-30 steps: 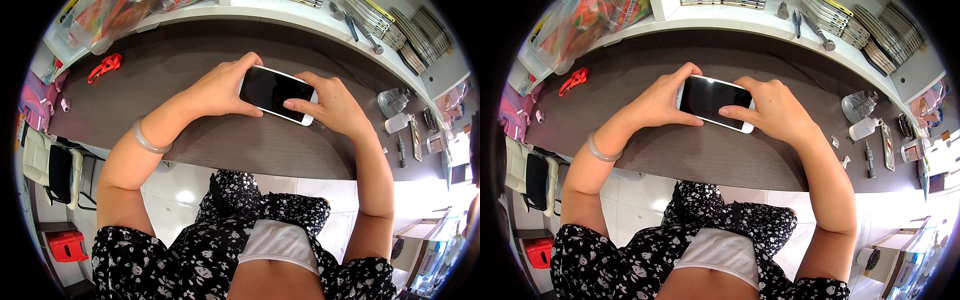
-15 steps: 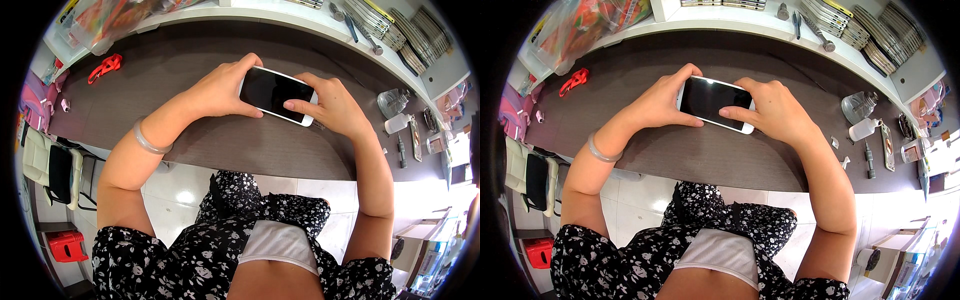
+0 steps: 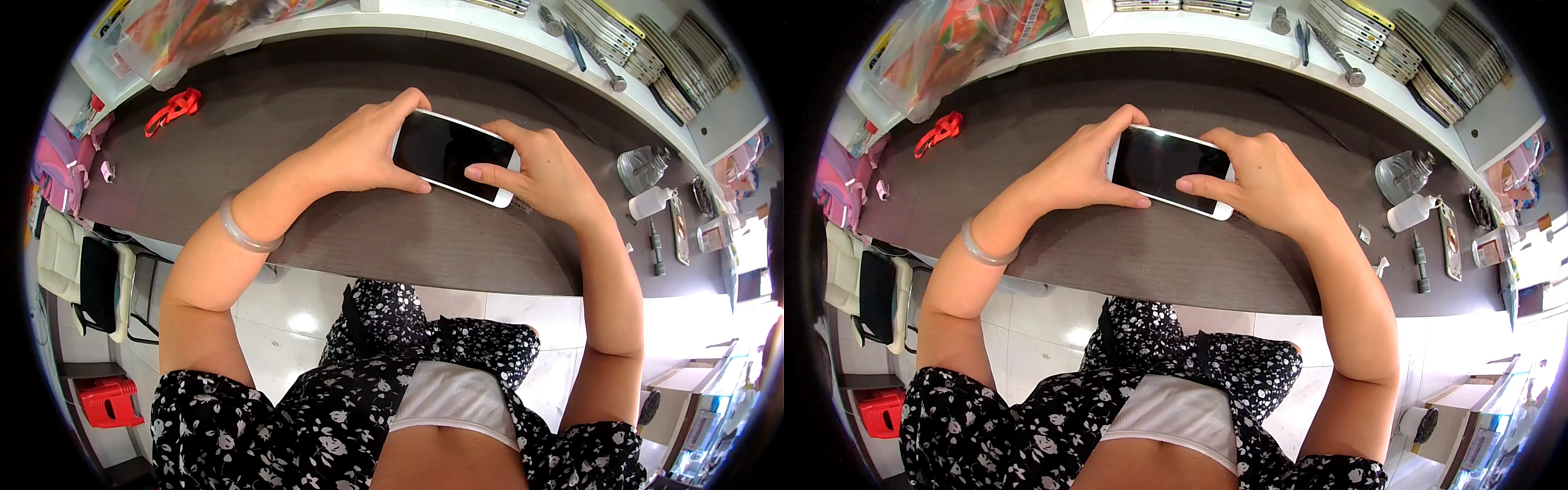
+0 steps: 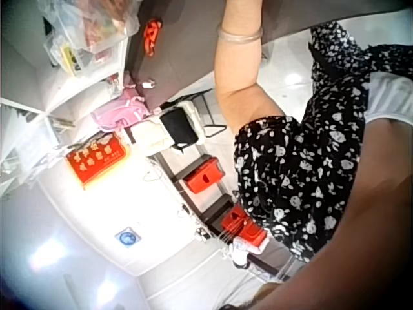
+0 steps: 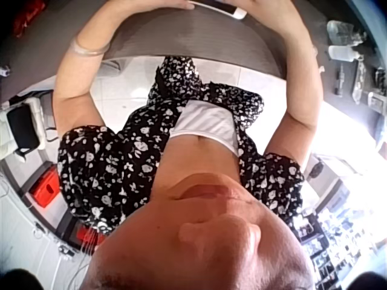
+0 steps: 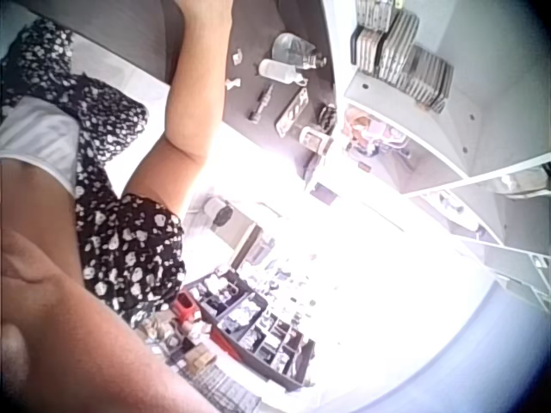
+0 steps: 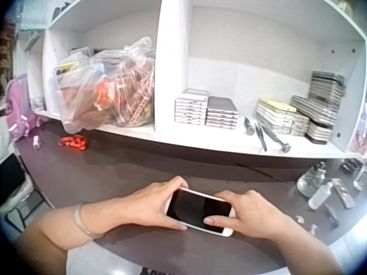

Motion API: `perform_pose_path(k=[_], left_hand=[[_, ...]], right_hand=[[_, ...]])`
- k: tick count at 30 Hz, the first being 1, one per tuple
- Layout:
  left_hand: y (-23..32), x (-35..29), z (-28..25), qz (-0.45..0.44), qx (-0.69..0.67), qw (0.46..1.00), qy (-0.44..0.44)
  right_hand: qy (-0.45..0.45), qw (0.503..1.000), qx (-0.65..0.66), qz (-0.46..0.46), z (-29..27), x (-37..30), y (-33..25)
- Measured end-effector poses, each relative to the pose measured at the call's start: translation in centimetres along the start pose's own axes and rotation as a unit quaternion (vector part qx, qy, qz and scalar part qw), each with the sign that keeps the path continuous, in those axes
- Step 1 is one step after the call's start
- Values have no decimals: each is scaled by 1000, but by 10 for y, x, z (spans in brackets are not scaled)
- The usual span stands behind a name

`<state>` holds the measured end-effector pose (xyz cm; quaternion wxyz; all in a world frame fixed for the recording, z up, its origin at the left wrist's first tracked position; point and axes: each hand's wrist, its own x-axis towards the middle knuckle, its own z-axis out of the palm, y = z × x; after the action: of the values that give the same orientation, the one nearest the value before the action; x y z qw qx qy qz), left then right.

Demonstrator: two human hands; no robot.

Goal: The person disassembles a black smartphone, removing the screen assembly to expose the internal components. They then pick up a white smartphone and repeatedly press the screen and buttons, appearing to test its functionality.

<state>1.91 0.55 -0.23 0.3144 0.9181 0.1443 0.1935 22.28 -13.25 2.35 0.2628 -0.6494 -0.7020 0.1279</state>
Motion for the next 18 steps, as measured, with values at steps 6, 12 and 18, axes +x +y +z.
perform_pose_path(k=[6, 12, 18], left_hand=[[-1, 0, 0, 0, 0, 1000, 0], [1, 0, 0, -8, 2, 1000, -1], [0, 0, 0, -3, -2, 1000, 0]], right_hand=[[4, 1000, -10, -9, 0, 0, -1], [-1, 1000, -6, 3, 0, 0, -2], [1, 1000, -9, -2, 0, 0, -1]])
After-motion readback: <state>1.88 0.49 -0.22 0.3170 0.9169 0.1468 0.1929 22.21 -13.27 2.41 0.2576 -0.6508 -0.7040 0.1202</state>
